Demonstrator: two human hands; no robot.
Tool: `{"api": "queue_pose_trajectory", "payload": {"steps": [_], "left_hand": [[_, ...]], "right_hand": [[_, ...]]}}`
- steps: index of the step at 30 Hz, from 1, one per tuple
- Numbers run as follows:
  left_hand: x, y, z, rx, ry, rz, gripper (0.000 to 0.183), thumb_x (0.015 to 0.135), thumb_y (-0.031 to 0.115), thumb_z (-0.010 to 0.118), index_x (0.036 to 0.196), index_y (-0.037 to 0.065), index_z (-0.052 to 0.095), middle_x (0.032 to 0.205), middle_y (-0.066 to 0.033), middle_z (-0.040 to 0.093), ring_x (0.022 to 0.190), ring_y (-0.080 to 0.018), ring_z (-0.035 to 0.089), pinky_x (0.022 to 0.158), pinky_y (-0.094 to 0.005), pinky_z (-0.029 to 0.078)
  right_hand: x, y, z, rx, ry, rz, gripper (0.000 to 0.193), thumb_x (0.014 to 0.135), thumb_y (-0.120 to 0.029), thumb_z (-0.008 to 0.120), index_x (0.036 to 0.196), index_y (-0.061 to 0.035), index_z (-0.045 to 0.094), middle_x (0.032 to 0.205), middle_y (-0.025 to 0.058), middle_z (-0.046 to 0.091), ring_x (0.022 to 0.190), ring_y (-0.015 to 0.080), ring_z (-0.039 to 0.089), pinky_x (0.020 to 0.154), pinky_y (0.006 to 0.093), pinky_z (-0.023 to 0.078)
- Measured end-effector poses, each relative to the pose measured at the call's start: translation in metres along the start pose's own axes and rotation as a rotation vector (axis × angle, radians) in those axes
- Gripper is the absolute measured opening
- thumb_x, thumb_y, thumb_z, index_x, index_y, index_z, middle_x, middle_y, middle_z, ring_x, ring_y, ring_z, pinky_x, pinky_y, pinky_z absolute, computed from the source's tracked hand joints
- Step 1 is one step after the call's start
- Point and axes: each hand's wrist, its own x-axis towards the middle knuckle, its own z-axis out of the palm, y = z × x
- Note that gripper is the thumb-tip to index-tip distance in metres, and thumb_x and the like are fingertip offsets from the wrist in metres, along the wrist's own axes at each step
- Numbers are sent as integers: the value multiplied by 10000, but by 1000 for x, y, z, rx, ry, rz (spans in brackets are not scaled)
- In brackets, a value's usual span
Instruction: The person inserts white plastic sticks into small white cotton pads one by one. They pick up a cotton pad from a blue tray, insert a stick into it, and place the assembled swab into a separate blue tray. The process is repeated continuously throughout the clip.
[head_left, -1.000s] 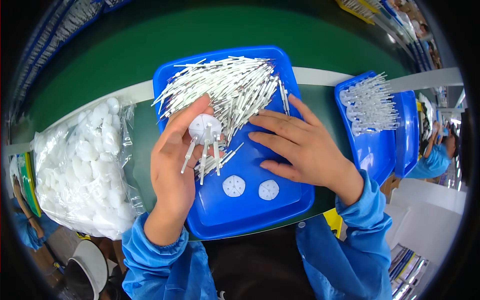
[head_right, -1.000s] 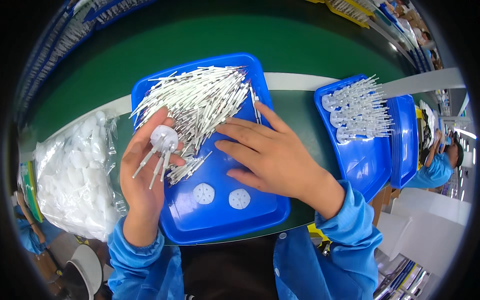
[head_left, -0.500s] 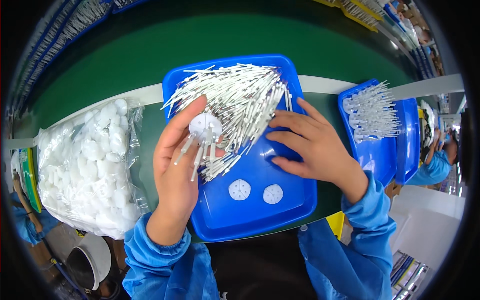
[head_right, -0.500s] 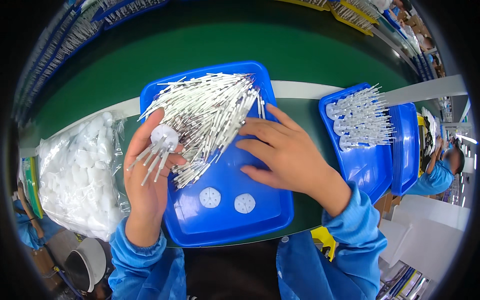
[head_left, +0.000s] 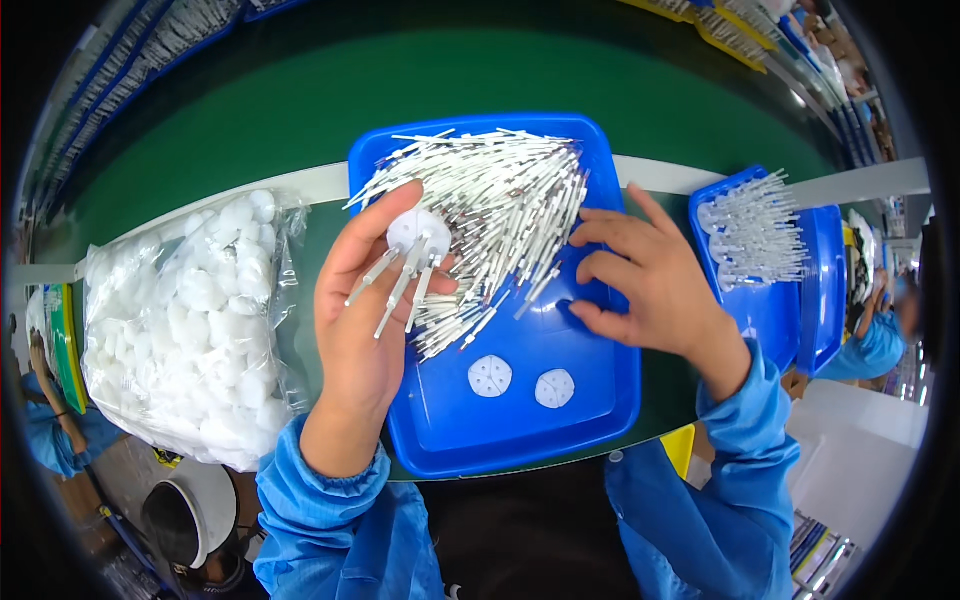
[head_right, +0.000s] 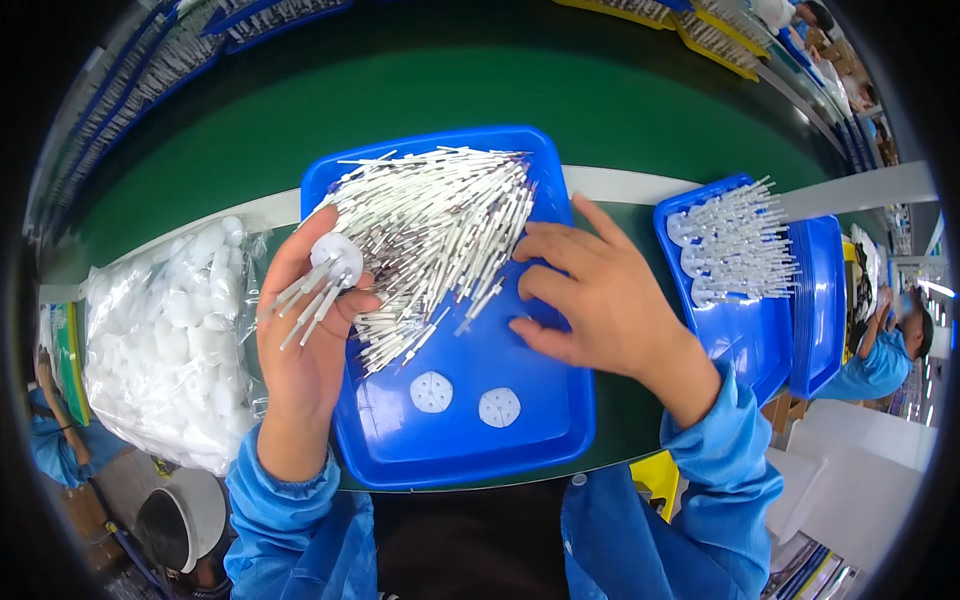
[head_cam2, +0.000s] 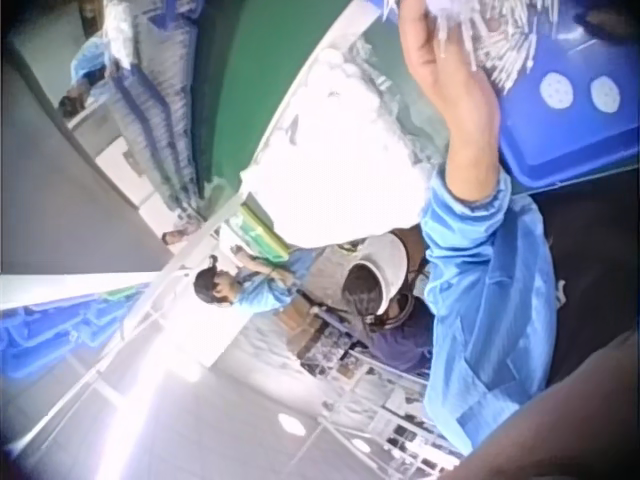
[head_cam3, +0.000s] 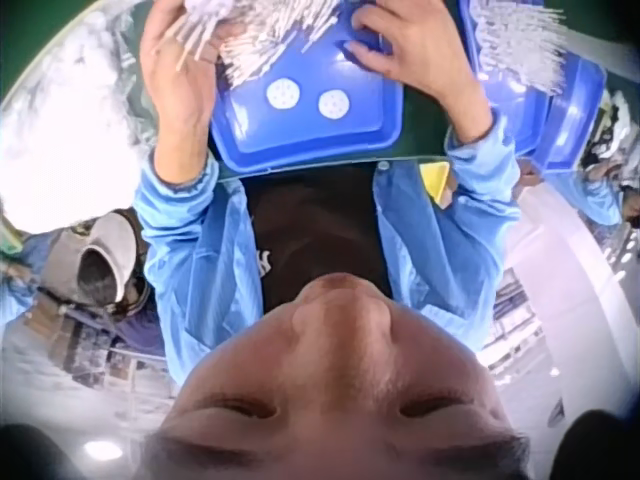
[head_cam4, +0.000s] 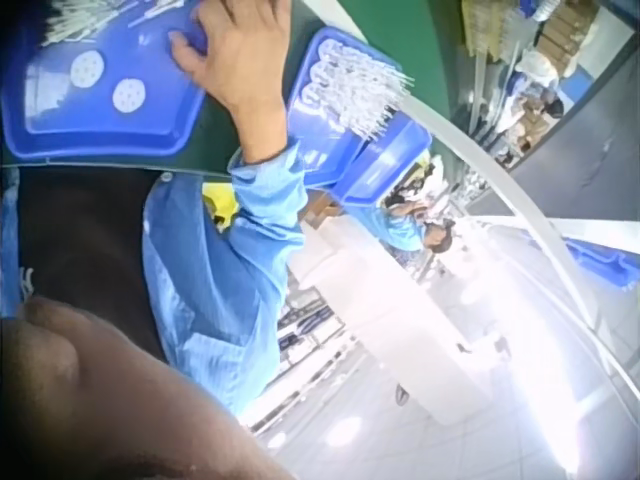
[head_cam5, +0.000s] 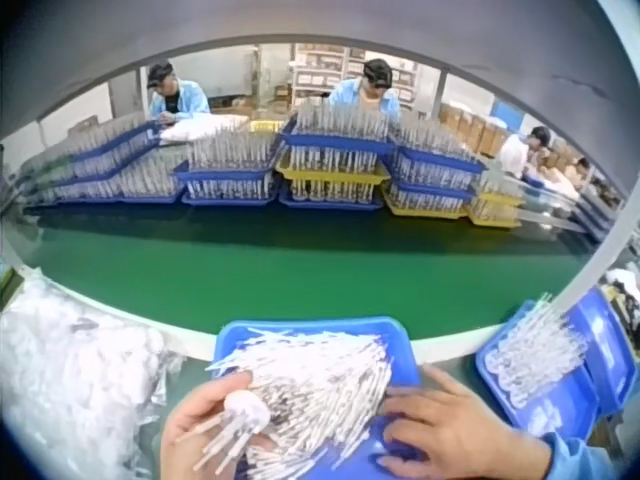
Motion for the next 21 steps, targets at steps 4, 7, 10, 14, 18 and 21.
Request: {"api": "queue_pose_trajectory", "payload": {"steps": [4,7,10,14,18,21], "left_hand": [[1,2,5,22,-11,0,599,1059,214,583,1597,-44,532,1261,-151,715,1074,-217,756,900,-336,673],[1,0,4,40,-3,-12,607,1045,223,596,1589,-42,541,1266,-146,717,1080,-212,757,900,-339,671],[1,-1,1,58,-8,-5,617,1036,235,615,1584,-41,546,1267,-144,718,1084,-210,759,905,-347,670],[0,-2,-1,20,-40,29,631,1052,261,642,1592,-44,527,1260,-141,716,1071,-208,759,905,-351,672],[1,2,1,-58,0,-4,695,1062,308,677,1624,-46,475,1257,-139,710,1061,-207,756,900,-350,674],[0,0,-1,-29,23,16,709,1060,299,679,1638,-43,452,1257,-141,708,1058,-208,755,904,-350,674]], "right_hand": [[3,-16,16,4,60,-24,270,792,-275,910,982,-154,762,1266,46,737,1342,289,666,1288,616,372],[26,-38,35,-101,169,-15,246,798,-278,891,972,-162,760,1143,25,726,1192,251,686,1249,584,417],[42,-46,50,-220,253,29,239,793,-278,878,955,-159,749,1029,11,693,1032,219,683,1190,548,472],[41,-45,44,-282,248,-2,189,797,-264,847,896,-156,728,948,2,680,968,217,684,1142,516,508],[38,-48,43,-178,254,-287,96,800,-217,770,839,-153,710,888,-2,670,938,203,682,1094,480,539],[46,-58,68,-121,238,-476,50,791,-185,720,820,-146,708,878,2,673,930,200,684,1080,459,552]]}}
